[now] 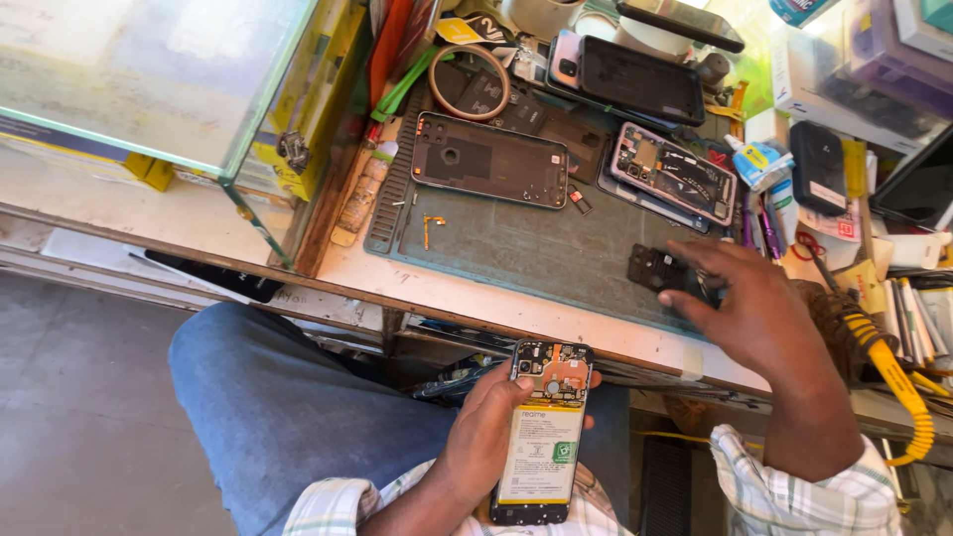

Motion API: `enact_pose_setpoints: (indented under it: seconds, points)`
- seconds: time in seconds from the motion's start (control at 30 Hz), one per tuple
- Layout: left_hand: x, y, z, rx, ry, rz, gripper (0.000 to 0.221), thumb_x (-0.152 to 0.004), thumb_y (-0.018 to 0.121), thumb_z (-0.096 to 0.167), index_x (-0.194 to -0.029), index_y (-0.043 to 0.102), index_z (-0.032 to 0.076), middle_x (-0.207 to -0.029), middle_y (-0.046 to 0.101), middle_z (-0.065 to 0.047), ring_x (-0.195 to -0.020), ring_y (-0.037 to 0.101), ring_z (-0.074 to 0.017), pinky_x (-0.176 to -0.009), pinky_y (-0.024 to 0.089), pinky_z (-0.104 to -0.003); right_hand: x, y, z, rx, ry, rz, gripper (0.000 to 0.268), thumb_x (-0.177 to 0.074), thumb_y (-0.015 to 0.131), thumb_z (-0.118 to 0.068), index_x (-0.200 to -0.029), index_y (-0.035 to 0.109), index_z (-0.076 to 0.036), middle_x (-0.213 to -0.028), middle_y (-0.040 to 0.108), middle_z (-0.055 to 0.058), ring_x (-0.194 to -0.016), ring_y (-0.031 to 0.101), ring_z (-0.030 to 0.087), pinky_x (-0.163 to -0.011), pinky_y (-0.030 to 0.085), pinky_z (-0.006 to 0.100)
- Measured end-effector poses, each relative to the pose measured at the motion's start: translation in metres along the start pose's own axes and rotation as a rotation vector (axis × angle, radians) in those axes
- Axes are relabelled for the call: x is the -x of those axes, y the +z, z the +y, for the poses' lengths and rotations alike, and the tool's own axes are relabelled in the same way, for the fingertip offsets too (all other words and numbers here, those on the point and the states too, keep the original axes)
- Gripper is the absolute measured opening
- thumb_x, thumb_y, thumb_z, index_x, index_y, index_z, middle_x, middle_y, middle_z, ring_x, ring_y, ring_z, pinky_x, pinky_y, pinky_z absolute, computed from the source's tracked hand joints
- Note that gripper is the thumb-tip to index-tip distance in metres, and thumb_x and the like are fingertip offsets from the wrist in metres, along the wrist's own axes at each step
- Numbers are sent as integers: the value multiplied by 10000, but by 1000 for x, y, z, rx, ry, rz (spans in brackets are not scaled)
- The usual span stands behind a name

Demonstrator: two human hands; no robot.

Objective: The person is repairing a smartphone by reattaching internal components. They place a small black part onto the motherboard, connect a ribbon cable, and use a screwdriver to secure screws on the phone's back cover. The person then closes the phone and inspects the exterior.

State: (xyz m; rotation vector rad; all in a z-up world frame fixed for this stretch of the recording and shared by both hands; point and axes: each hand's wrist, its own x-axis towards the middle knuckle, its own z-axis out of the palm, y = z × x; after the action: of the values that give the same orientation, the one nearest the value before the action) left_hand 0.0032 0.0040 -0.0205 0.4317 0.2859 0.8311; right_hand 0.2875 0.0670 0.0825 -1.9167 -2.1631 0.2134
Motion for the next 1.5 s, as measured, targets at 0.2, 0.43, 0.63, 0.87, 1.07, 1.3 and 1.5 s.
enact_pose_setpoints:
  seconds: [0.2,0.43,0.63,0.87,1.07,1.3,1.5]
  points:
    - [2,0,2,-58,-35,33,563,-1007,308,247,-1444,497,-53,-1337,665,-255,-1029,732,-311,-791,629,-384,-5,-2,-9,8,10,-9,520,-733,851,-212,-1234,731,-138,-1116,720,123,-1071,671,315,-960,520,420]
    - [0,4,1,-30,-25,13,708,-1051,223,554,-1548,459,108,-1316,668,-184,-1038,708,-244,-848,597,-359,21,-9,-54,-436,-108,40,605,-719,840,-182,-1296,674,-109,-1163,669,88,-1033,682,215,-923,560,329]
    - [4,6,-2,-42,25,7,873,-1007,156,707,-1546,440,82,-1303,640,-120,-1155,647,-200,-980,545,-354,49,4,-109,-330,-245,-26,521,-714,856,-194,-1208,714,-110,-1179,648,88,-1086,684,235,-918,552,346]
    - [5,5,-3,-10,52,-27,869,-1007,151,707,-1561,421,95,-1338,613,-87,-1226,591,-158,-1034,498,-320,49,8,-122,-324,-273,-57,521,-713,853,-176,-1207,702,-110,-1185,615,97,-1073,674,247,-897,566,354]
    - [7,0,-8,-27,46,-27,869,-1015,125,698,-1557,415,85,-1294,617,-96,-1150,612,-151,-975,526,-318,50,6,-126,-295,-292,-65,532,-714,850,-170,-1227,717,-130,-1188,613,100,-1072,677,248,-894,581,360]
    - [10,11,6,-128,84,-29,765,-1086,146,593,-1575,424,74,-1297,615,-122,-1168,587,-152,-1011,493,-310,52,0,-134,-160,-306,-40,533,-696,841,-185,-1217,731,-156,-1165,605,106,-1054,665,256,-889,568,373]
    - [11,20,16,-128,90,-33,577,-1104,297,369,-1570,399,45,-1395,574,-118,-1279,562,-174,-1072,473,-336,52,-2,-135,-149,-337,-56,533,-703,833,-177,-1225,729,-154,-1140,605,96,-1040,656,245,-867,561,376]
